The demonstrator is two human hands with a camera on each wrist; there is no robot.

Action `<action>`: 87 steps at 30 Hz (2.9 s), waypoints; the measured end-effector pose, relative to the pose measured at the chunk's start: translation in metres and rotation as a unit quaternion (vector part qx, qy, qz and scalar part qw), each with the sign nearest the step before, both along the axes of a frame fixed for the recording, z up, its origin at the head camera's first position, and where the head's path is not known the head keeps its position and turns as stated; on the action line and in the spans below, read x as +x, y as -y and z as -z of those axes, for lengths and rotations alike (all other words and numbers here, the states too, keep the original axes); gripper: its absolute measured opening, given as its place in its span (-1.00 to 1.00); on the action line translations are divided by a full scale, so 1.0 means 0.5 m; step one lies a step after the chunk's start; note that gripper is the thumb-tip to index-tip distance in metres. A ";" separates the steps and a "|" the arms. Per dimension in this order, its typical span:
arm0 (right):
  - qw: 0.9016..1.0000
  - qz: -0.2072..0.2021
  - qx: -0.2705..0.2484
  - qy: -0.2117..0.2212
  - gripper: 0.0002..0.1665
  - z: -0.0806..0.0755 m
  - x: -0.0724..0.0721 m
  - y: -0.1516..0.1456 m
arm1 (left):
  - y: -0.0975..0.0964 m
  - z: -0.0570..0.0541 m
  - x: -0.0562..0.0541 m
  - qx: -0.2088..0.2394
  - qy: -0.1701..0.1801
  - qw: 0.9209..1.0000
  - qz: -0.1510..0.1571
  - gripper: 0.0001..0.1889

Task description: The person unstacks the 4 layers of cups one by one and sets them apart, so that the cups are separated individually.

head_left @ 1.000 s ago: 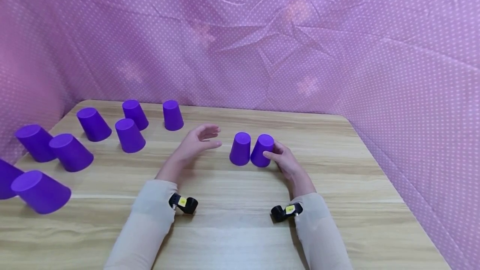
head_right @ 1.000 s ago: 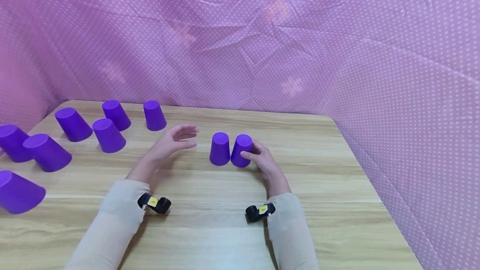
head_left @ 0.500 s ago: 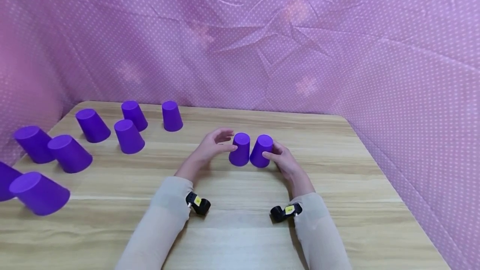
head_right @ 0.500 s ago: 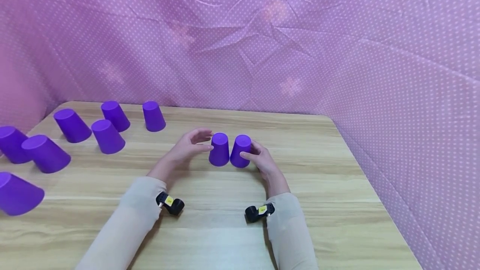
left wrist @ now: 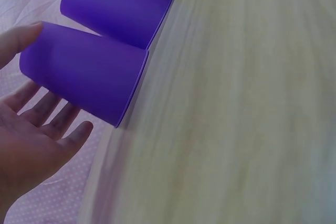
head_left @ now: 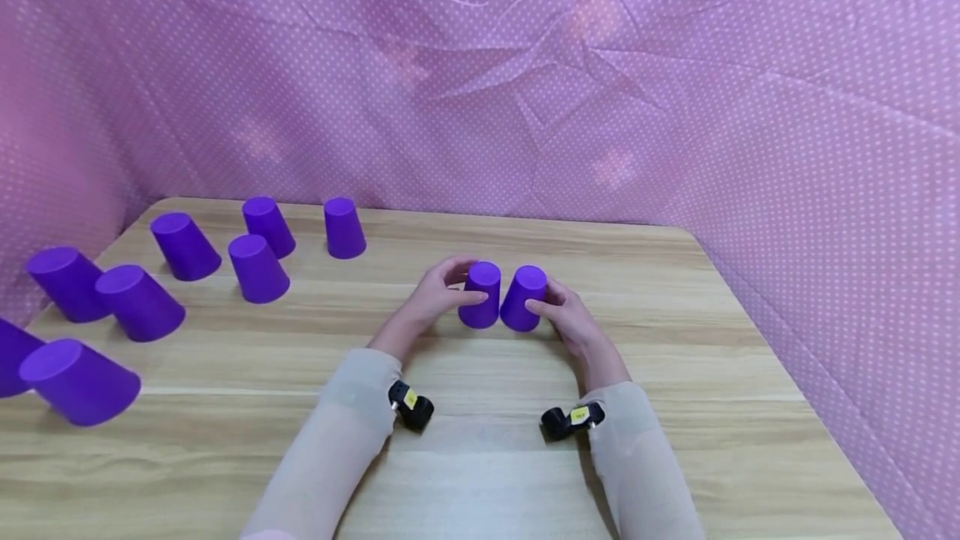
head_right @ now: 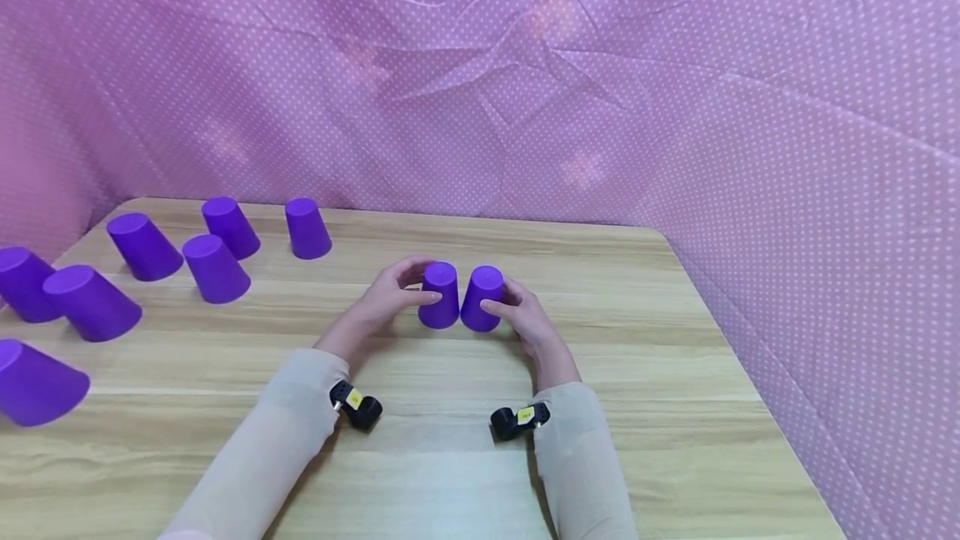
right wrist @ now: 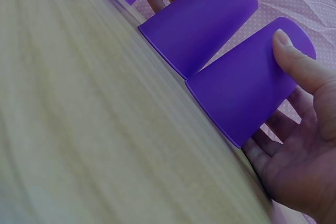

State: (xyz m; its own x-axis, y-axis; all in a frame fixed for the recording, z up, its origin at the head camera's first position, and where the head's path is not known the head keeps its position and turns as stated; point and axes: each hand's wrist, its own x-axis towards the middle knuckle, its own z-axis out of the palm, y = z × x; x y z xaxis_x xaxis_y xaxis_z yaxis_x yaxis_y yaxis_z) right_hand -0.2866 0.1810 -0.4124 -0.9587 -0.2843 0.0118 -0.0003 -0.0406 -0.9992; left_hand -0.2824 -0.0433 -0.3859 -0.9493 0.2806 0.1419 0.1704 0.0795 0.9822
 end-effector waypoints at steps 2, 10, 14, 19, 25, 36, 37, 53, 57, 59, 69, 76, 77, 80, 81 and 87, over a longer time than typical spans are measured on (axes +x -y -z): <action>1.000 0.000 0.002 0.002 -0.36 -0.001 -0.001 0.001 | -0.004 0.000 -0.001 0.001 0.001 1.000 -0.004 -0.38; 1.000 0.005 0.014 0.015 -0.38 -0.005 -0.002 0.003 | -0.010 0.005 -0.002 0.000 0.017 1.000 -0.019 -0.40; 1.000 0.005 0.010 0.014 -0.37 -0.002 -0.002 0.004 | -0.010 0.008 -0.001 0.000 0.023 0.999 -0.023 -0.42; 1.000 0.004 0.009 0.012 -0.35 -0.001 -0.001 0.003 | -0.005 0.010 0.000 0.006 0.026 0.999 -0.030 -0.43; 1.000 0.003 0.007 0.010 -0.35 -0.004 0.000 0.003 | 0.004 0.006 0.000 0.009 0.015 0.999 -0.034 -0.43; 1.000 0.001 0.009 0.010 -0.35 -0.005 -0.001 0.003 | 0.026 -0.037 0.028 -0.006 0.022 0.999 -0.040 -0.43; 1.000 0.001 0.009 0.011 -0.34 -0.006 0.000 0.002 | 0.030 -0.039 0.029 -0.006 0.019 0.999 -0.038 -0.43; 1.000 -0.004 0.008 0.006 -0.32 -0.003 0.000 -0.002 | 0.105 -0.062 0.048 -0.022 0.002 0.998 -0.053 -0.39; 1.000 -0.004 0.010 0.010 -0.32 -0.004 0.001 -0.003 | 0.124 -0.070 0.061 -0.018 -0.007 0.998 -0.058 -0.39; 1.000 -0.004 0.009 0.011 -0.32 -0.005 0.001 -0.003 | 0.134 -0.073 0.067 -0.022 -0.012 0.998 -0.062 -0.40; 1.000 -0.005 0.012 0.006 -0.34 -0.003 -0.001 -0.002 | 0.195 -0.072 0.089 -0.032 -0.032 0.996 -0.075 -0.39; 1.000 -0.003 0.004 0.011 -0.35 -0.006 0.000 0.005 | 0.268 -0.018 0.088 -0.039 -0.058 0.994 -0.085 -0.40; 1.000 -0.003 0.002 0.011 -0.35 -0.006 0.000 0.006 | 0.282 -0.005 0.084 -0.040 -0.061 0.993 -0.089 -0.40; 1.000 0.000 0.002 0.012 -0.34 -0.006 0.001 0.007 | 0.320 0.031 0.072 -0.036 -0.057 0.993 -0.097 -0.40; 1.000 0.001 0.003 0.011 -0.34 -0.006 0.001 0.007 | 0.331 0.041 0.069 -0.036 -0.053 0.993 -0.103 -0.40; 1.000 0.008 0.004 0.008 -0.35 -0.007 0.001 0.004 | 0.377 0.050 0.077 -0.021 -0.036 0.991 -0.126 -0.40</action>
State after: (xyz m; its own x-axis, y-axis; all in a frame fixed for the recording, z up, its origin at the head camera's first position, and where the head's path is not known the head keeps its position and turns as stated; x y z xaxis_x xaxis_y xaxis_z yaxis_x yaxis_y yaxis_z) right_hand -0.2862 0.1790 -0.4087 -0.9631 -0.2691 -0.0051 0.0147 -0.0335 -0.9993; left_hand -0.2437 -0.2320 -0.4110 -0.9779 0.0430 0.2047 0.2091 0.1696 0.9631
